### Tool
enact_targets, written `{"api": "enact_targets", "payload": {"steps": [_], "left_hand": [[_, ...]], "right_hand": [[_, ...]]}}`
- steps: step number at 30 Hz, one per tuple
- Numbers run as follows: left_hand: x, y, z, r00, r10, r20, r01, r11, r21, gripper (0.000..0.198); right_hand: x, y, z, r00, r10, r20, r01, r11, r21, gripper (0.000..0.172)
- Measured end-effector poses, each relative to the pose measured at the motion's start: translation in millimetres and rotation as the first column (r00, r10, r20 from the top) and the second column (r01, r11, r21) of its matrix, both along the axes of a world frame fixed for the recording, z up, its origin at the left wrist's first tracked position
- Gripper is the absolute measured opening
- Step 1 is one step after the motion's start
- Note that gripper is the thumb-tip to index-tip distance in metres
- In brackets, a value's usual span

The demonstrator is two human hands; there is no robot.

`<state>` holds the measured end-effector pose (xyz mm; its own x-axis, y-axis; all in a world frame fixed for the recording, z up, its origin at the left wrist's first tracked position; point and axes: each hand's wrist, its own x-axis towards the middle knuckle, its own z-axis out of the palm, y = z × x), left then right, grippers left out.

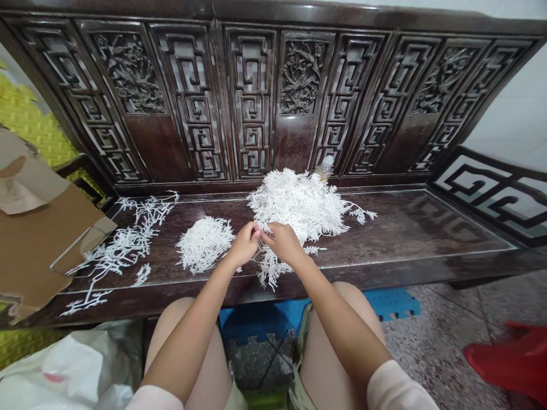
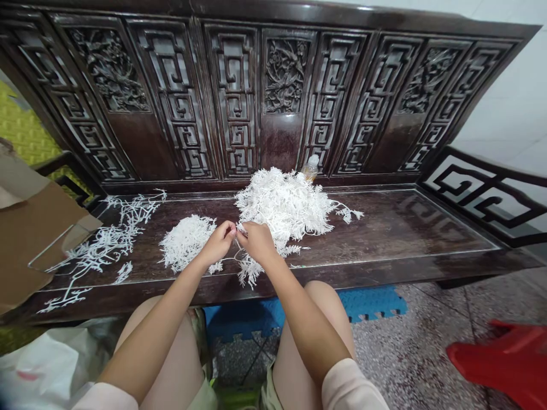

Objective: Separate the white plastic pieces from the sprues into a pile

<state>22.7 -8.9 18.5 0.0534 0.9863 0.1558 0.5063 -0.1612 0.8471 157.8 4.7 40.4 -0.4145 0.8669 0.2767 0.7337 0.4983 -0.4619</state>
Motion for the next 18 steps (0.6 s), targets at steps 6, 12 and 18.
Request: {"api": "enact_targets", "payload": {"steps": [6,12,18], "left_hand": [[-1.7,1.5,-7.6,0.997,-0.044,0.063,0.051,0.993,-0.106,0.011],[2.8,-2.8,-8.9,0.993,-0.114,0.019,0.115,0.989,-0.094,0.035],[4.5,1.0,-10.4,0.989,-0.122,0.082,0.126,0.991,-0.047,0.041]], "right_hand": [[3.2,3.8,-5.6,0.994,0.023,-0.107,-0.037,0.991,-0.129,0.018],[8.8,3.9,-1.6,0.989,0.042,-0.141,-0.058,0.992,-0.115,0.018],[16.9,7.6,4.3,0.952,0.12,-0.28,-0.196,0.945,-0.262,0.019]]}}
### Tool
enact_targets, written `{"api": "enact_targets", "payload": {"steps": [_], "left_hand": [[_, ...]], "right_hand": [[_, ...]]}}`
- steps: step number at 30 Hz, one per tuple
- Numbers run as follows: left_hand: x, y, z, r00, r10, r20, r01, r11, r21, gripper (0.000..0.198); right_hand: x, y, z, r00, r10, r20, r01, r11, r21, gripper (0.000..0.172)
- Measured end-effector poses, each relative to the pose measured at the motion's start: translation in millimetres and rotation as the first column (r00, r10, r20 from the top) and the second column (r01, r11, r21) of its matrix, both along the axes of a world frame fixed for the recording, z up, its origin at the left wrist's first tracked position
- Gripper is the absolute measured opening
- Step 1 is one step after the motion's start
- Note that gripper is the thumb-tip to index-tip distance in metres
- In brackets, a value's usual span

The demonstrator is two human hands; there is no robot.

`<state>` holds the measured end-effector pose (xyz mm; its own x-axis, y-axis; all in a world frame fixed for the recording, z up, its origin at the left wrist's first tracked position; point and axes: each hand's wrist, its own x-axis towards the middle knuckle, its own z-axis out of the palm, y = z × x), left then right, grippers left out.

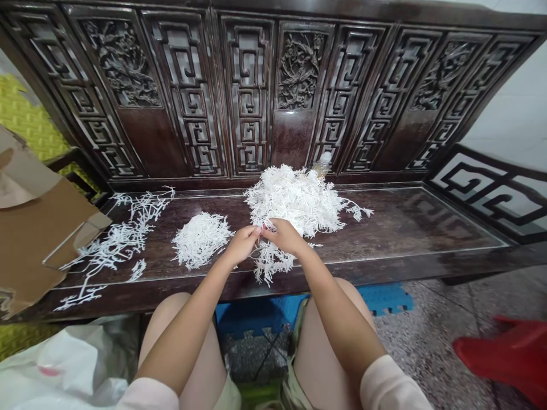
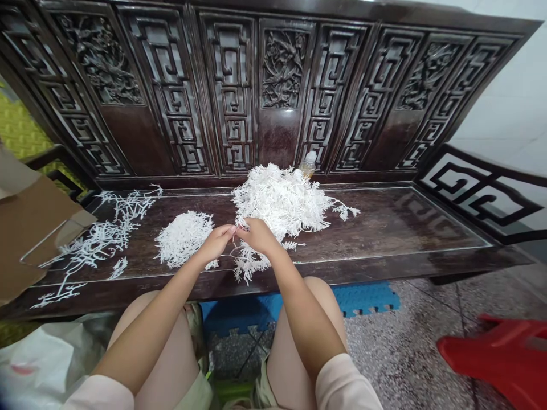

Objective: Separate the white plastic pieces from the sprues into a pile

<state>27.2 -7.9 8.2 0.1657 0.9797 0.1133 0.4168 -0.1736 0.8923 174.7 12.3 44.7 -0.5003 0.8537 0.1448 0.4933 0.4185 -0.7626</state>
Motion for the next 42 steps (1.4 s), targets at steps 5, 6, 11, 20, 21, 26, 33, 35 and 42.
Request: {"api": "enact_targets", "payload": {"steps": [5,6,11,20,21,26,33,35,42], "left_hand": [[0.3,-0.8,6.9,0.986,-0.078,0.146,0.088,0.994,-0.063,0.041],[-0.3,-1.9,9.7,0.985,-0.098,0.139,0.108,0.992,-0.065,0.042],[-5.7,-7.8,25.3,0.989,-0.144,-0.029,0.144,0.99,-0.007,0.043],[-7.4,-9.6,30.3,0.977,-0.116,-0.179,0.142,0.981,0.135,0.033],[-7.4,-9.3,29.5,0.977,-0.115,-0.179,0.143,0.978,0.152,0.032],[-1.2,-7.6,23.6,0.993,-0.067,-0.1,0.089,0.968,0.233,0.034],[-23.0,12.5,10.3,0.925,0.292,0.243,-0.335,0.929,0.159,0.029],[-53.8,22.8,8.5,0.801,0.54,0.258,-0.578,0.81,0.096,0.03],[-136.3,33.7,-23.5,0.667,0.405,-0.625,-0.64,0.741,-0.203,0.022]], "right_hand": [[0.2,2.7,-3.9,0.982,-0.025,-0.186,-0.024,0.966,-0.257,0.018],[-0.1,2.7,-4.9,0.976,-0.031,-0.215,-0.031,0.96,-0.278,0.018],[-1.4,2.2,-6.7,0.961,0.033,-0.273,-0.121,0.943,-0.311,0.018],[3.2,0.5,0.5,0.966,0.032,-0.256,-0.144,0.892,-0.428,0.019],[3.6,0.9,0.8,0.96,0.04,-0.277,-0.166,0.878,-0.448,0.018],[-1.9,4.7,-2.8,0.923,-0.043,-0.382,-0.164,0.855,-0.492,0.011],[9.1,-1.5,12.8,0.831,0.004,-0.556,-0.313,0.83,-0.461,0.009],[18.3,-0.6,17.6,0.859,0.017,-0.511,-0.286,0.845,-0.453,0.011],[15.5,5.0,8.6,0.972,-0.081,-0.221,-0.017,0.912,-0.409,0.017]]}}
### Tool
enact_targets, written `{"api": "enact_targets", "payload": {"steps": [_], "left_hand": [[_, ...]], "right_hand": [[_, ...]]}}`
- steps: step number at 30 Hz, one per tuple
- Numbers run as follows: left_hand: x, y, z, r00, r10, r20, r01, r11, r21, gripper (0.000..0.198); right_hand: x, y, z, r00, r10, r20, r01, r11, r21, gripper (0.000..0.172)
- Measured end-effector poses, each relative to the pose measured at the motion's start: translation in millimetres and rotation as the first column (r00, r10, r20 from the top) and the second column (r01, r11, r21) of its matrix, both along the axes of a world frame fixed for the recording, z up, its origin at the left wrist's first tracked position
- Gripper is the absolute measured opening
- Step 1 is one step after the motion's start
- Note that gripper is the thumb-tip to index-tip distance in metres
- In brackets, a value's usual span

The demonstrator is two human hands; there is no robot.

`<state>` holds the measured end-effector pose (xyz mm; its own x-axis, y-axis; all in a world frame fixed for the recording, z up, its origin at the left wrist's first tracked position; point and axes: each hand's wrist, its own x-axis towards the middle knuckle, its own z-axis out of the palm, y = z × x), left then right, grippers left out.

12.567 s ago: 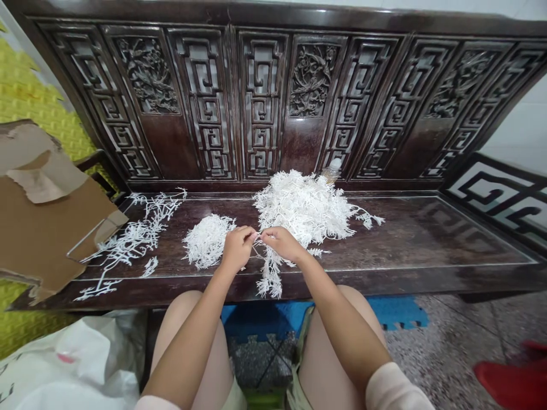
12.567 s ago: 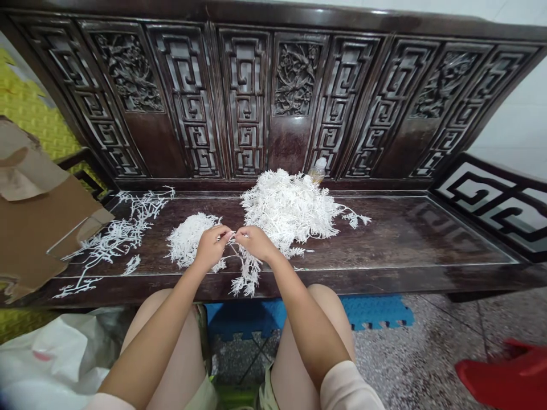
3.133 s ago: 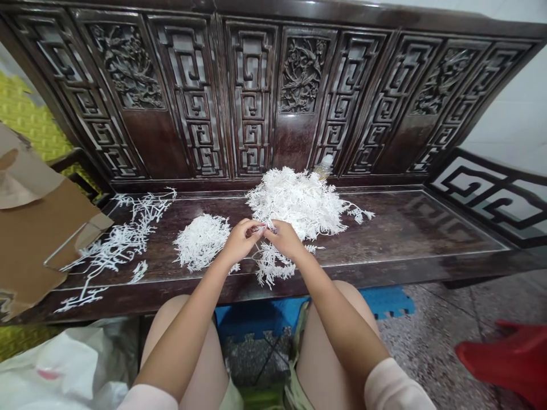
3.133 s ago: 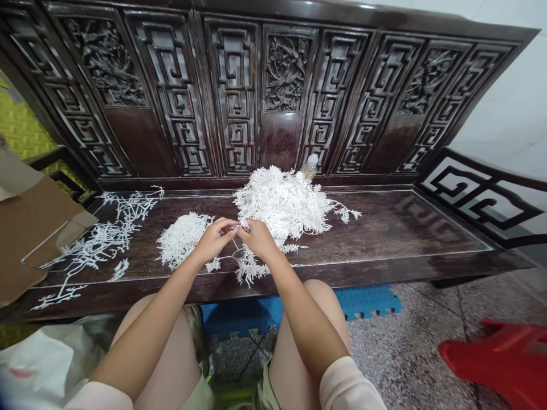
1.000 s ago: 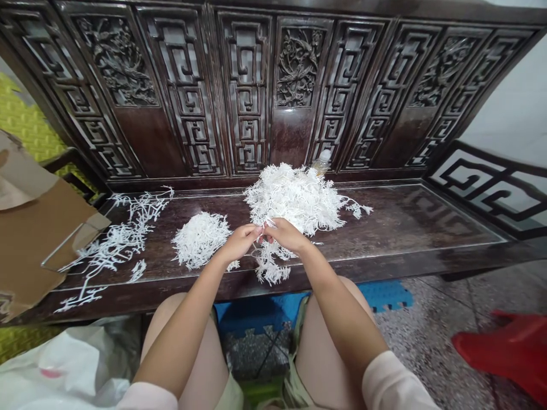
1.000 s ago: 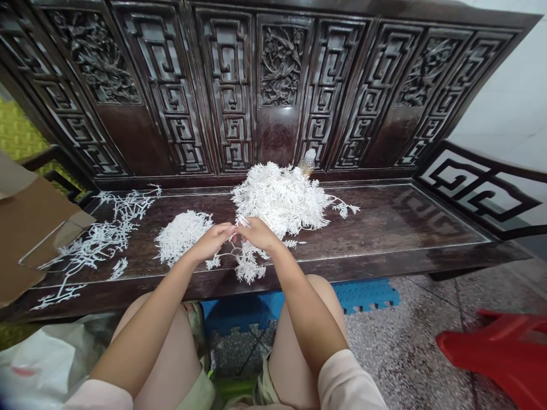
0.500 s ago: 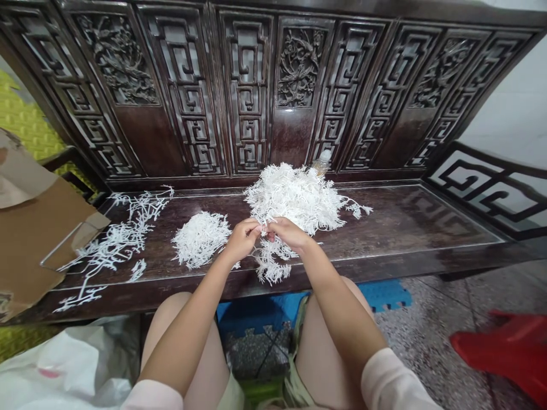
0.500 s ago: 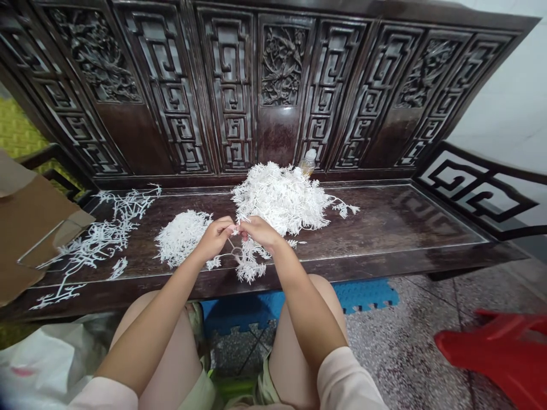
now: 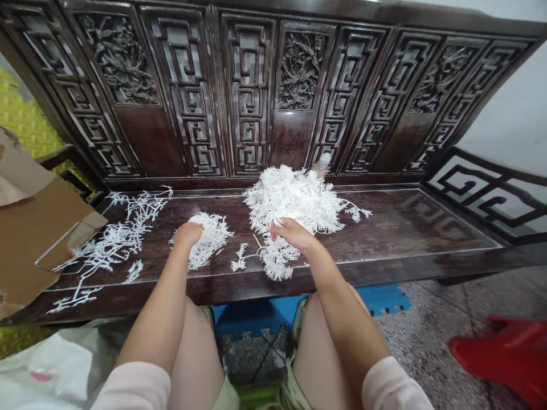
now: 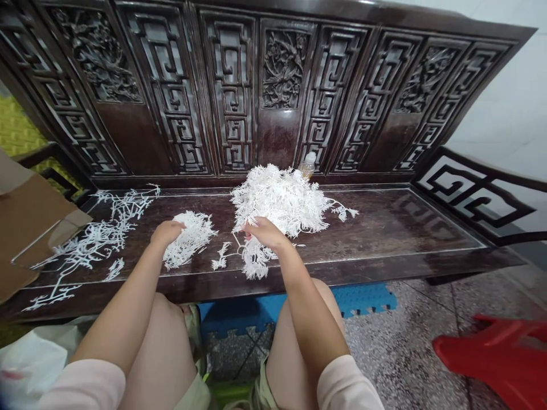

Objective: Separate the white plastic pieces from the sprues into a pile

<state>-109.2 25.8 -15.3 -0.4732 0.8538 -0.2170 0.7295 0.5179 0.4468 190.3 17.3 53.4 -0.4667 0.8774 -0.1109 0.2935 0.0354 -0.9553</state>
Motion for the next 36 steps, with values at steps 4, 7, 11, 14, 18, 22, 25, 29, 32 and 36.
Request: {"api": "enact_targets", "payload": {"steps": [4,7,11,14,18,22,25,29,32,36], "left_hand": [[4.2,-1.2,-23.6,0.997,0.004,-0.077,-0.014,0.991,-0.132,0.032],[15.6,2.4,-22.5,0.992,0.006,-0.129,-0.024,0.99,-0.142,0.05],[40.4,1.3,4.1,0.975,-0.069,-0.213,0.04,0.99,-0.135,0.053],[69.6,-12.2,28.9,0.94,-0.341,-0.006,0.341,0.94,0.023,0.048],[108.9,-36.3,48.1,0.767,-0.62,0.167,0.575,0.779,0.252,0.05],[126.9,-45.1,47.2,0.774,-0.632,-0.029,0.611,0.735,0.294,0.04],[128.2,-42.9,42.6,0.747,-0.664,-0.025,0.636,0.703,0.319,0.035],[128.0,-40.8,42.3,0.761,-0.647,-0.05,0.613,0.691,0.383,0.031],[127.9,-39.1,45.4,0.737,-0.675,0.032,0.589,0.665,0.459,0.03],[125.5,-35.6,47.6,0.679,-0.725,0.117,0.567,0.619,0.543,0.031]], "right_hand": [[-8.7,-1.1,-8.3,0.999,-0.031,0.044,0.031,0.999,0.01,0.016],[-9.8,2.9,-15.7,0.996,-0.051,0.079,0.046,0.997,0.055,0.017],[-9.7,7.3,-22.1,0.992,-0.05,0.117,0.039,0.995,0.09,0.018],[-12.4,4.7,-20.1,0.987,-0.065,0.149,0.051,0.994,0.093,0.02],[-18.0,-0.8,-16.2,0.992,-0.04,0.118,0.031,0.997,0.077,0.016],[-20.2,-2.1,-17.3,0.995,-0.019,0.097,0.011,0.996,0.084,0.015],[-19.8,-1.2,-18.9,0.993,-0.015,0.116,0.004,0.996,0.094,0.017],[-19.6,0.2,-19.8,0.993,-0.007,0.117,-0.006,0.994,0.109,0.015],[-20.1,0.3,-18.6,0.998,-0.024,0.064,0.018,0.996,0.09,0.014],[-20.6,0.5,-14.7,0.999,0.005,-0.045,-0.002,0.997,0.078,0.015]]}}
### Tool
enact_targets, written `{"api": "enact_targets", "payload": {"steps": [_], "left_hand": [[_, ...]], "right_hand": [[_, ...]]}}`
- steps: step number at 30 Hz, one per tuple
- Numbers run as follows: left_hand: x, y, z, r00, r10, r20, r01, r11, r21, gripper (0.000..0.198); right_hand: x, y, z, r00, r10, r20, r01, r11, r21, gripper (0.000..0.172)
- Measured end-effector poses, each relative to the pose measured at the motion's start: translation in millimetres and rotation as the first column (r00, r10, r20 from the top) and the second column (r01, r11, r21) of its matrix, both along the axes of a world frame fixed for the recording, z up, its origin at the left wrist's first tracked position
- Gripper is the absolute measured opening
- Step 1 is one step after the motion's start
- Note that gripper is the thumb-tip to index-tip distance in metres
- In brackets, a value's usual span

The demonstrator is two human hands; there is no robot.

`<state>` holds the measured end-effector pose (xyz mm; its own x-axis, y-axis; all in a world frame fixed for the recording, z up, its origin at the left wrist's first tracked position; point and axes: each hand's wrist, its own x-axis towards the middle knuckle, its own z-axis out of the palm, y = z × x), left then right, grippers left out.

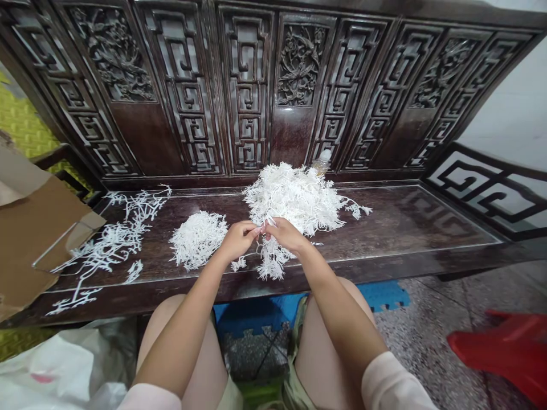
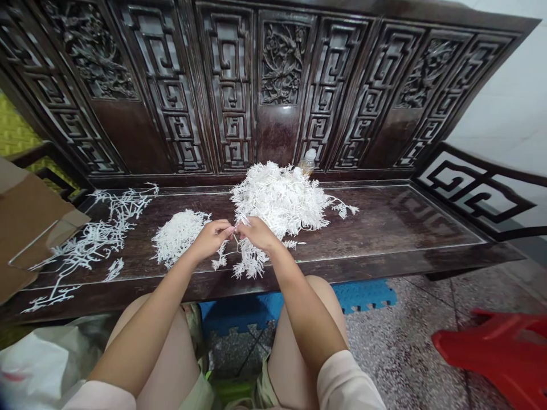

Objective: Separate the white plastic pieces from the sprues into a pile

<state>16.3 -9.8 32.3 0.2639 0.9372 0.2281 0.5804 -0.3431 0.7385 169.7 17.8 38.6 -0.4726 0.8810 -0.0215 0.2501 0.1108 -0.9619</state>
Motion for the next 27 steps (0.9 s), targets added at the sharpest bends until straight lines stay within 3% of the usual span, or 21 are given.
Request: {"api": "enact_targets", "payload": {"steps": [5,9,21,27], "left_hand": [[-2.3,1.9,-7.0,0.993,0.097,0.067,-0.097,0.995,0.003,0.024],[1.9,2.8,-15.3,0.978,0.132,0.164,-0.137,0.99,0.016,0.023],[8.1,-0.7,-10.2,0.993,0.116,0.004,-0.116,0.991,0.071,0.007],[13.9,1.2,-12.1,0.989,0.145,0.004,-0.145,0.987,0.066,0.007]], "right_hand": [[3.3,-0.4,5.0,0.999,0.017,0.048,-0.021,0.995,0.096,0.017],[5.4,-3.2,3.9,0.978,-0.101,0.18,0.065,0.978,0.196,0.023],[0.9,-4.4,-0.4,0.941,-0.125,0.314,0.023,0.95,0.312,0.018],[-4.1,-6.6,-1.2,0.897,-0.223,0.382,0.044,0.905,0.424,0.015]]}}
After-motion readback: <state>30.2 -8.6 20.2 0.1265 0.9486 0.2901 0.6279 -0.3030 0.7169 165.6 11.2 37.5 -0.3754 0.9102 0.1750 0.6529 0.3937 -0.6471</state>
